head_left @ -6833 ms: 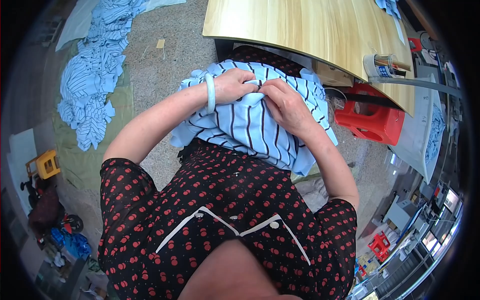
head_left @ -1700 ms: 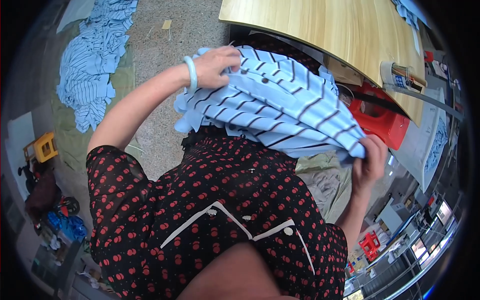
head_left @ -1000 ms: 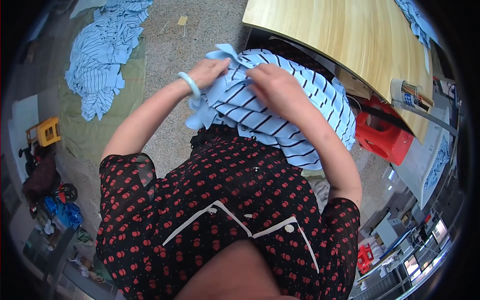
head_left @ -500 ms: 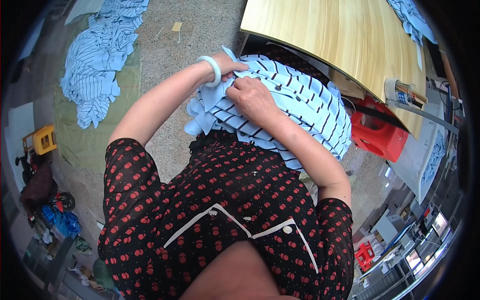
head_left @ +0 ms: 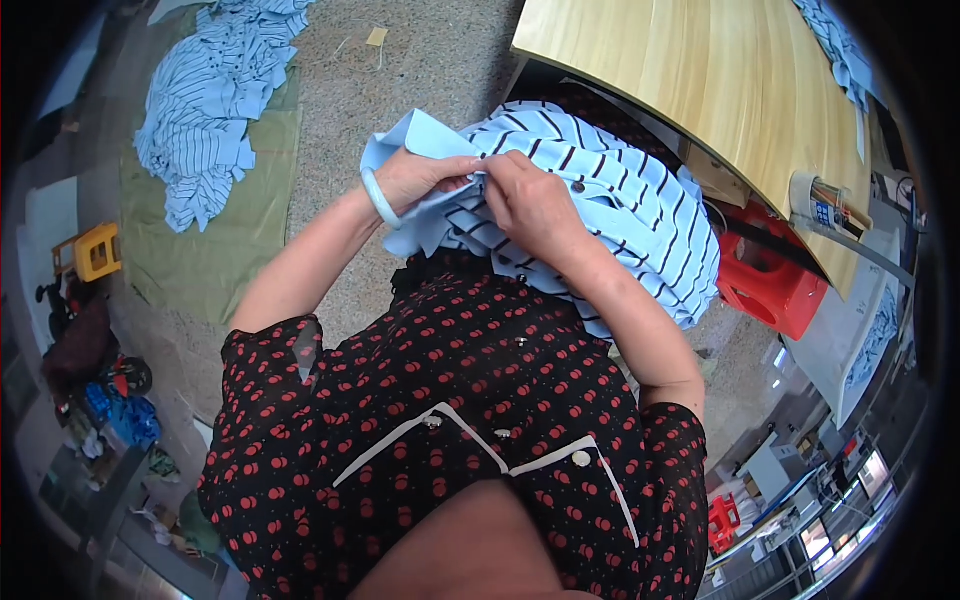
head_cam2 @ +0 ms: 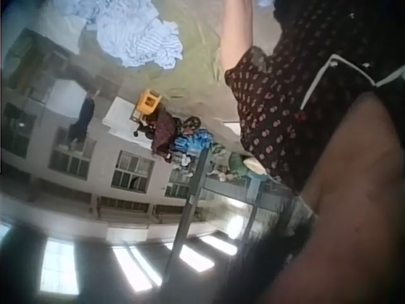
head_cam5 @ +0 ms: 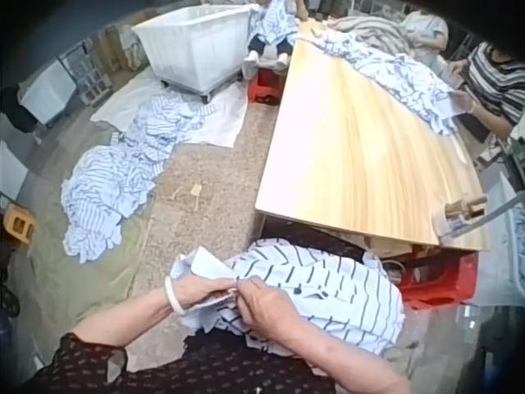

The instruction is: Inspect a striped blue and white shirt for loose threads or defects.

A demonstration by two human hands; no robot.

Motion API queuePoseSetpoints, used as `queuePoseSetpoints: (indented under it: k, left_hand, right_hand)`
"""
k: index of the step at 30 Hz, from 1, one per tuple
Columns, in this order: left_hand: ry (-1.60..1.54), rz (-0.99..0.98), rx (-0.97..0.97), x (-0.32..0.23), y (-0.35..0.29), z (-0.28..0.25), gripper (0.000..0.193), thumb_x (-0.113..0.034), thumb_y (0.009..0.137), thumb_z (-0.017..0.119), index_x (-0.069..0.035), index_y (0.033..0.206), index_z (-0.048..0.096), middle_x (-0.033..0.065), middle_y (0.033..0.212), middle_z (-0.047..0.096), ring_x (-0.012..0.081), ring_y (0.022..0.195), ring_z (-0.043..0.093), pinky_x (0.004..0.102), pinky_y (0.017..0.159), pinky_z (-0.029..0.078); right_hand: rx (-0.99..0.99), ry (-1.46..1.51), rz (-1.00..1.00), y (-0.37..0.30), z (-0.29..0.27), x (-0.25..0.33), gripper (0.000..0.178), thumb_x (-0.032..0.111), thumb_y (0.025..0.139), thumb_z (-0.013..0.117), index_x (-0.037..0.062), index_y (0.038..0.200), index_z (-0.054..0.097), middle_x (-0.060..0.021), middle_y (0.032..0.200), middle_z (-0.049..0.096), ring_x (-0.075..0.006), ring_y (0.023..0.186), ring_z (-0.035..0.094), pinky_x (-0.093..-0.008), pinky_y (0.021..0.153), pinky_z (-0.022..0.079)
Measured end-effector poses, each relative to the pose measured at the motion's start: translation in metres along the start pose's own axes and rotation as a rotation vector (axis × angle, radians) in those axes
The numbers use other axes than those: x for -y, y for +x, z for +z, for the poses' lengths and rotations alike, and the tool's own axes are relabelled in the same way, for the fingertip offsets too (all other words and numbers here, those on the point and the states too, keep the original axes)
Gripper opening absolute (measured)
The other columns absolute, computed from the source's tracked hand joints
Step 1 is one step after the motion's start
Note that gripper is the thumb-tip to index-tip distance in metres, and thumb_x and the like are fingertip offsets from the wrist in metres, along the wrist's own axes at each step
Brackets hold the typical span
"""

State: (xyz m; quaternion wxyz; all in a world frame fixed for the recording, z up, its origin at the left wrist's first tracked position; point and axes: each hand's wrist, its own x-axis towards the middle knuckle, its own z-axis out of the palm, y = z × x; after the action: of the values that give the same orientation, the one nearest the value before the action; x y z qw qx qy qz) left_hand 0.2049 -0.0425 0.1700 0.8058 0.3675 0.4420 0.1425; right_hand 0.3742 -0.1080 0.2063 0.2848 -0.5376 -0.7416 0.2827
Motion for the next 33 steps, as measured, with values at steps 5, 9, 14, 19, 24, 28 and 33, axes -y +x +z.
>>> queuePoseSetpoints:
  k: [5,9,14,19,24,28,33]
  left_hand:
    - [0.273,0.031,-0.096,-0.004,-0.002,0.008,0.015,-0.020,0.080,0.062,-0.005,0.082,0.061,-0.0024,0.072,0.056,0.0050,0.064,0.049,0.0204,0.055,0.040]
    - [0.237,0.142,-0.151,-0.003,-0.003,0.018,0.017,-0.022,0.080,0.059,-0.005,0.077,0.060,-0.0033,0.068,0.053,0.0048,0.060,0.044,0.0199,0.052,0.034]
    - [0.057,0.096,-0.219,0.002,-0.009,0.028,0.015,-0.020,0.079,0.060,-0.006,0.075,0.060,-0.0035,0.067,0.052,0.0045,0.060,0.043,0.0192,0.053,0.033]
    - [-0.028,0.093,-0.227,0.007,-0.010,0.029,0.014,-0.019,0.078,0.061,-0.005,0.078,0.061,-0.0016,0.072,0.055,0.0053,0.063,0.047,0.0193,0.056,0.036]
    - [-0.085,0.105,-0.229,0.006,-0.010,0.030,0.015,-0.017,0.079,0.060,-0.003,0.083,0.062,0.0006,0.078,0.058,0.0073,0.068,0.052,0.0203,0.061,0.041]
    - [-0.117,0.087,-0.263,0.007,-0.009,0.031,0.015,-0.016,0.080,0.060,-0.002,0.086,0.061,0.0019,0.081,0.059,0.0081,0.071,0.054,0.0215,0.063,0.043]
    - [-0.162,0.105,-0.274,0.010,-0.010,0.034,0.013,-0.016,0.078,0.060,-0.003,0.080,0.061,0.0010,0.075,0.058,0.0077,0.066,0.052,0.0219,0.058,0.041]
  right_hand:
    - [-0.011,0.000,0.094,0.004,0.001,0.001,0.010,0.006,0.075,0.052,0.0018,0.083,0.056,-0.0151,0.078,0.058,-0.0317,0.069,0.057,-0.0371,0.060,0.047]
    - [-0.022,0.016,0.118,0.006,0.000,0.003,0.010,0.006,0.074,0.052,0.0021,0.083,0.057,-0.0148,0.079,0.059,-0.0314,0.070,0.058,-0.0373,0.061,0.047]
    - [-0.030,-0.005,0.121,0.003,0.001,0.003,0.011,0.005,0.074,0.052,0.0027,0.083,0.057,-0.0142,0.080,0.059,-0.0314,0.071,0.058,-0.0372,0.062,0.048]
    - [-0.055,-0.031,0.103,0.001,0.006,0.002,0.011,0.004,0.073,0.052,0.0029,0.084,0.056,-0.0137,0.081,0.059,-0.0309,0.071,0.058,-0.0367,0.061,0.048]
    - [-0.110,-0.045,0.060,0.000,0.007,0.002,0.012,0.003,0.074,0.053,0.0038,0.086,0.056,-0.0130,0.081,0.059,-0.0301,0.070,0.058,-0.0355,0.059,0.048]
    - [-0.138,-0.052,0.034,-0.001,0.007,0.002,0.011,0.003,0.075,0.053,0.0040,0.085,0.055,-0.0126,0.081,0.059,-0.0292,0.070,0.059,-0.0350,0.058,0.048]
    - [-0.115,-0.058,0.093,0.001,0.005,0.003,0.011,0.005,0.076,0.054,0.0046,0.087,0.056,-0.0120,0.082,0.060,-0.0287,0.071,0.059,-0.0348,0.058,0.048]
